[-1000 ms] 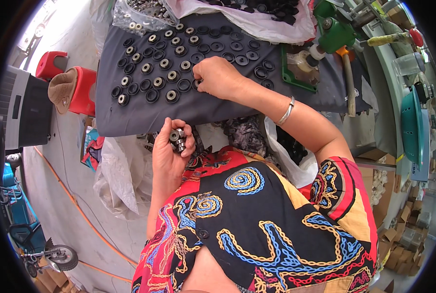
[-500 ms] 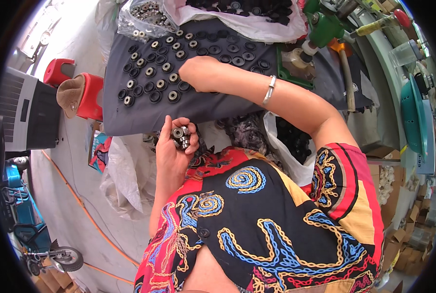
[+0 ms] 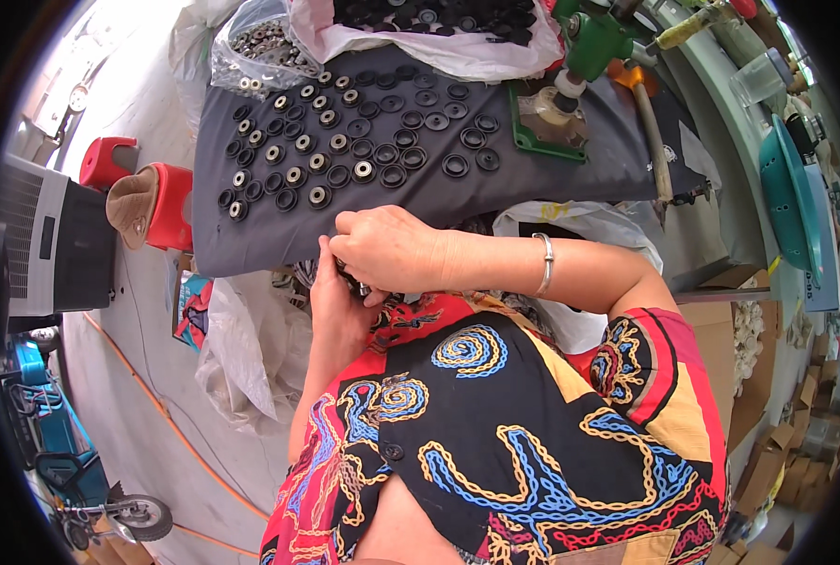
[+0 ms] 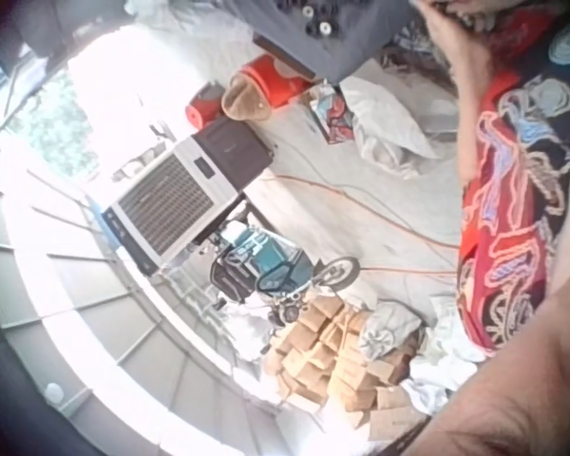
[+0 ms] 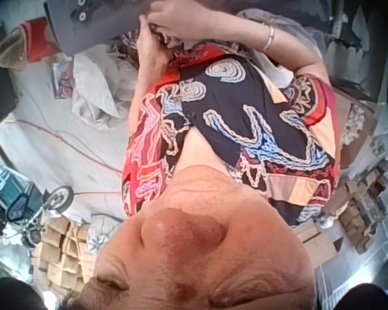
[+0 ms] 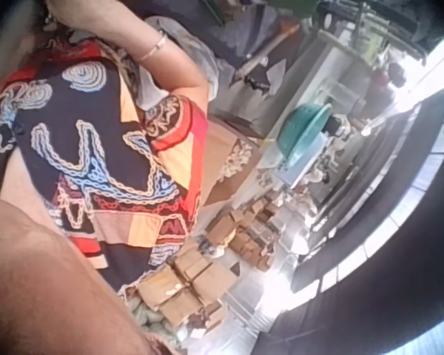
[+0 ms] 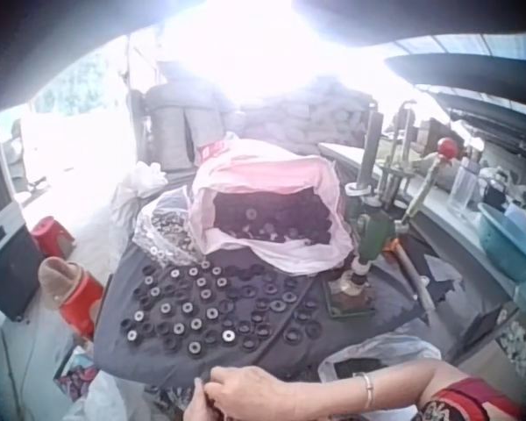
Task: The person assembles small metal hardware components, likely grommets or rivets, on a grey work surface. They place the components into a green manual press machine and operate the lever to secure them. The person also uses a rubber mallet to tap the assembled pieces on the table.
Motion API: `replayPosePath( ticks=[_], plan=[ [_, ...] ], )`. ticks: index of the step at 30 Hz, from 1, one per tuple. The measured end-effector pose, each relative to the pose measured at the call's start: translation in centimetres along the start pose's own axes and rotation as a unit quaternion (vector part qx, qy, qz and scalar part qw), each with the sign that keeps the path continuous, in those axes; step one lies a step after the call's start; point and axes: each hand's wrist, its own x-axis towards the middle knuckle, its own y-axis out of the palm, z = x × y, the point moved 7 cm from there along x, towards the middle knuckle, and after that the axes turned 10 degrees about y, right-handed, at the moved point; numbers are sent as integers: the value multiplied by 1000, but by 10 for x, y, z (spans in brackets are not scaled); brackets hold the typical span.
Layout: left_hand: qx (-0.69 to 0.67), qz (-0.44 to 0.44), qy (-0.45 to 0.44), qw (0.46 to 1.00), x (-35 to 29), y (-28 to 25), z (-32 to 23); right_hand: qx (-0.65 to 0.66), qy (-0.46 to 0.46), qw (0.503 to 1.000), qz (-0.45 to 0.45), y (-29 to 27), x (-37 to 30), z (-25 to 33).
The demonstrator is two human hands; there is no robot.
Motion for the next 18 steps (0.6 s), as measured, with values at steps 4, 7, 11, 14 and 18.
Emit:
replayPosePath(
  ticks=[4, 7, 11, 14, 18],
  plan=[
    [13, 22, 7, 1000, 0, 5, -2, 34, 27, 999, -19, -4, 4, -4],
    [4, 68, 16, 998, 0, 6, -5, 86, 49, 995, -21, -19, 17, -19],
    [-50, 107, 20, 993, 9, -4, -10, 23, 89, 988, -128, -59, 61, -81],
    [-70, 88, 21, 993, 9, -5, -17, -47, 131, 988, -63, -52, 84, -119],
    [-86, 71, 24, 994, 13, -11, -20, -78, 168, 983, -4, -35, 93, -139]
  ],
)
